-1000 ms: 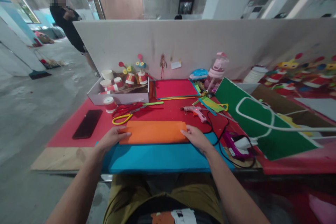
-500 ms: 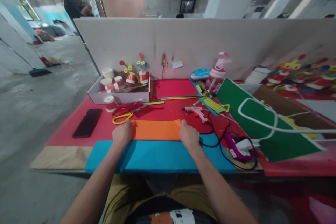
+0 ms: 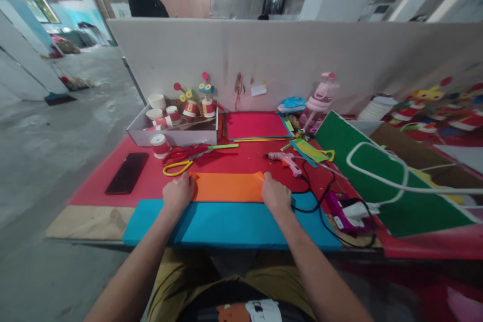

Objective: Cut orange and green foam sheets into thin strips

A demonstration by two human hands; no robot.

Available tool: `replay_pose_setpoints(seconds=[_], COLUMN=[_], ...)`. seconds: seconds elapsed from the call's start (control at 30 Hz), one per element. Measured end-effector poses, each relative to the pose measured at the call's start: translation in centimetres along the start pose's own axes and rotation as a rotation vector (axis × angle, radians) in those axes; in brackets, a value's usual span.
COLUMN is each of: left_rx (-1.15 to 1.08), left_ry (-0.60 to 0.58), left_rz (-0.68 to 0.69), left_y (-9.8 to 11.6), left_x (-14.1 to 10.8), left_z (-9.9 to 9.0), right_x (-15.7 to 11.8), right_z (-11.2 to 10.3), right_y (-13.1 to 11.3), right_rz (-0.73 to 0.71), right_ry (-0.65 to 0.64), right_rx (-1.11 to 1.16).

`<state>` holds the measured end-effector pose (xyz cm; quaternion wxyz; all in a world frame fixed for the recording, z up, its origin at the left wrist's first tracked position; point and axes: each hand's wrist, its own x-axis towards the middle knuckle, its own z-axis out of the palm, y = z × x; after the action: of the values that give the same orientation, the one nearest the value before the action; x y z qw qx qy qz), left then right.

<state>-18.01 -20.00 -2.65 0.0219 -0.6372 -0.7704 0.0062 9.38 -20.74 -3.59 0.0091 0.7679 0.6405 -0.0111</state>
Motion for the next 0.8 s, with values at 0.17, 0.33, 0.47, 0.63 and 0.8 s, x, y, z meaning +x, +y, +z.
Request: replay_pose_setpoints(seconds=[0.17, 0.33, 0.47, 0.63, 0.8], left_rx=[-0.009, -0.015, -0.023, -0.036, -0.033], left_ry=[-0.011, -0.012, -0.032, -0.029, -0.018], left_rz=[-0.013, -0.016, -0.028, -0.034, -0.034], left_y=[-0.15, -0.01, 0.07, 0.07, 0.08], left_x=[0.04, 0.15, 0.22, 0.32, 0.37], left_z=[-0.06, -0.12, -0.27, -0.17, -0.12], right_x=[-0.20, -0.11, -0.04, 0.14, 0.24], right_z=[0.21, 0.25, 0.09, 0.22, 0.37], right_y=[-0.06, 0.04, -0.05, -0.10, -0.05], right_rz=[0.007, 0.004, 0.019, 0.025, 0.026], right_ry=[0.023, 0.029, 0.013, 0.029, 0.019], right_rx=[0.012, 0.013, 0.018, 0.016, 0.020])
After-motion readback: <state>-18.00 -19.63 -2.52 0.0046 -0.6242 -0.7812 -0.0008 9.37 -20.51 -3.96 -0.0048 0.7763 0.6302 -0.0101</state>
